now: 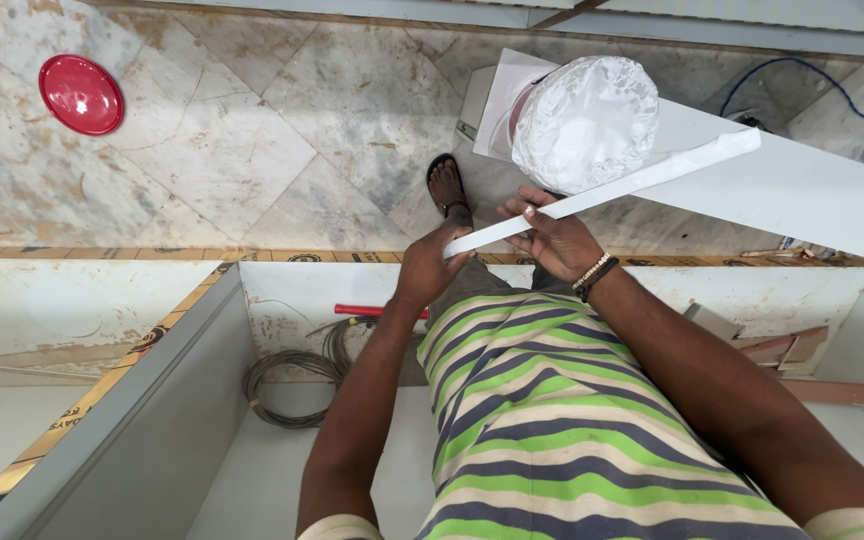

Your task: The person retrieves a bucket of white adhesive, opens it, and uses a roller to apply the glue onto a large wooden board. The person repeatedly dips the roller into the bucket and spreads the adhesive across the surface of the board.

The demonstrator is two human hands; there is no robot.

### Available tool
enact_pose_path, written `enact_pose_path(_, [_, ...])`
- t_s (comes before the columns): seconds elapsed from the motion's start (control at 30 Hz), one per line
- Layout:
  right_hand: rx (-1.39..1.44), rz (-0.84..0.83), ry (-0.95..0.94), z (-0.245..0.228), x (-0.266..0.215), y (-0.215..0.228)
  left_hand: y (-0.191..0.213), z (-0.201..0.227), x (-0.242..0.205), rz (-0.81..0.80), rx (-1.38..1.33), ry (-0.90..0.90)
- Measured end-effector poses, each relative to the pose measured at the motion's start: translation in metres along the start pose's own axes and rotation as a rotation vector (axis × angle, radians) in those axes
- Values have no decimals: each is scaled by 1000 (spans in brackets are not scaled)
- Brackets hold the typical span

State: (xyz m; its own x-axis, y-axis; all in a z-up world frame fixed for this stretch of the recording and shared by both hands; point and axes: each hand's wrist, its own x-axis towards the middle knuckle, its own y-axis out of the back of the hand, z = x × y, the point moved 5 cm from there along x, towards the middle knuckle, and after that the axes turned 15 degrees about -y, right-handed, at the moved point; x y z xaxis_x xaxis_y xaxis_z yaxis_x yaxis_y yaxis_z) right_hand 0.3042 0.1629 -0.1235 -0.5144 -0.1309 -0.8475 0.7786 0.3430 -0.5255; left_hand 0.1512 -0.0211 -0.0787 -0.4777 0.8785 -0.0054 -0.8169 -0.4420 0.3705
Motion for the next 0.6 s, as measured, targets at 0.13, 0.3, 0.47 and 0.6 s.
enact_pose_path(0.13, [39, 75, -8, -1, 2, 0, -12, 3, -1, 59, 74, 111])
enact_pose_path(0.3, [5, 103, -5, -2, 4, -1, -18, 12, 5, 134, 134, 158])
enact_pose_path(0.47, [-28, 42, 58, -13, -8, -10, -20, 14, 12, -53, 0, 74])
enact_pose_path(0.6, [-84, 20, 24, -14, -14, -16, -24, 7, 9, 46, -121, 154])
